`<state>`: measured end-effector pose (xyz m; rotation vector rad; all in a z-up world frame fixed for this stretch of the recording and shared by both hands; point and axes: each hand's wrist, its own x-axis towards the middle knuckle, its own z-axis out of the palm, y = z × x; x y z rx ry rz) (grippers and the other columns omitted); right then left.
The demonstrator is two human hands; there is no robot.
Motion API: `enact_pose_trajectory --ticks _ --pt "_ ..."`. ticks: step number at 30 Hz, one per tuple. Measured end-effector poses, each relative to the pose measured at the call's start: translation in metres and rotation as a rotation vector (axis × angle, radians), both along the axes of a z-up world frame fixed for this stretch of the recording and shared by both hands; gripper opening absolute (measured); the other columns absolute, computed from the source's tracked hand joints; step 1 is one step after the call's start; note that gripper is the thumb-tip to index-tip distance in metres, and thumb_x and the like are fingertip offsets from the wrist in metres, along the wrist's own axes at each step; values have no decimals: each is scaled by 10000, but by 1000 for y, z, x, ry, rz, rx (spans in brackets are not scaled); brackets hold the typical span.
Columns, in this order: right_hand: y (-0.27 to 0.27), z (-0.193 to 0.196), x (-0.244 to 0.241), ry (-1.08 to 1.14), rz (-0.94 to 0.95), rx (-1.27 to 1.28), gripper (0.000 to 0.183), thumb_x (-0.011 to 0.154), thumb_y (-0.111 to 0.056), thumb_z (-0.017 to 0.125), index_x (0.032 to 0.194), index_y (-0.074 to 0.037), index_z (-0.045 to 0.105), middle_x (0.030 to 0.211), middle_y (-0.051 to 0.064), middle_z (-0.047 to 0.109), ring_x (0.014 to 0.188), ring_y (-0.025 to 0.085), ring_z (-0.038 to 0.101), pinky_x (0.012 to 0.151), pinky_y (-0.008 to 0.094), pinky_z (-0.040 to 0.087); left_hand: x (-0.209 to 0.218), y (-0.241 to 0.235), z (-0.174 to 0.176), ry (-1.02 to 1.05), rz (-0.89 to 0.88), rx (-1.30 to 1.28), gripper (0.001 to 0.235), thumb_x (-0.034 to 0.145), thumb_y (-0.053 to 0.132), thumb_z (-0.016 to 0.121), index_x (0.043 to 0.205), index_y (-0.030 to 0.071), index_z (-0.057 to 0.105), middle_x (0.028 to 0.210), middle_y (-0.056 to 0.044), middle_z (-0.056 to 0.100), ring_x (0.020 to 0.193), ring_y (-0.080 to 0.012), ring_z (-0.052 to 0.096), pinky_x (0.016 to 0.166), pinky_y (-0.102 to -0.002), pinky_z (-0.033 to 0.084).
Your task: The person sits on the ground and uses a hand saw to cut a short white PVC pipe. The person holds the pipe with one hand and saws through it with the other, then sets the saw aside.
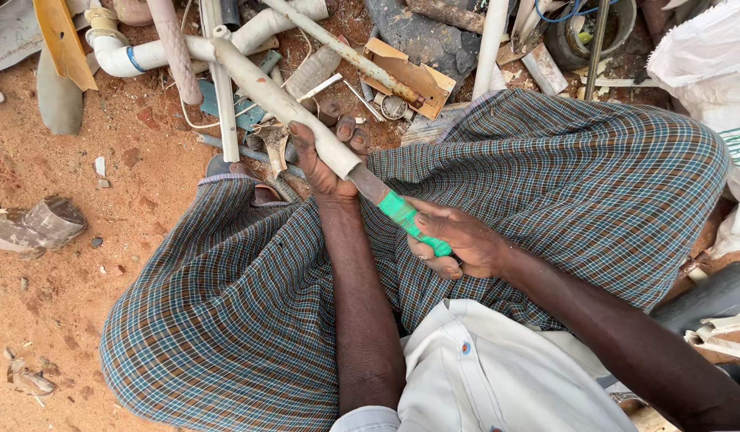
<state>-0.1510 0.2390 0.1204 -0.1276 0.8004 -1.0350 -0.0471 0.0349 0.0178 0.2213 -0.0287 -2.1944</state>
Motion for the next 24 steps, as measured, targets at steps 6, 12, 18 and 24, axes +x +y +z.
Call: enact_pose_trajectory --ticks 6,12,18,24 --pt "2 -17 -1 107 34 31 803 1028 -403 549 1654 -89 157 741 4 561 424 20 451 332 192 397 0 0 -14 74 -56 -140 370 1091 283 678 1391 110 547 926 -55 613 659 -124 578 589 -317 545" --pt "-1 -22 -4 230 21 43 793 1007 -432 539 1643 -106 195 702 -8 554 399 15 438 319 199 392 -9 -1 6 -210 36 -94 431 1010 412 661 1328 141 554 893 -53 618 648 -177 578 550 -358 519" --pt "-2 -21 -3 422 32 -22 749 1019 -445 525 1619 -60 296 749 -4 580 438 15 437 360 181 378 0 -10 33 -298 115 -159 680 1018 684 535 1114 11 556 855 -116 623 642 -252 599 535 -392 494" --pt "0 -26 -7 709 201 15 684 1013 -388 475 1617 -138 274 817 -4 619 626 50 536 523 238 468 9 -17 53 -442 225 -253 702 973 712 540 1171 40 551 860 -117 629 664 -228 607 528 -378 499"
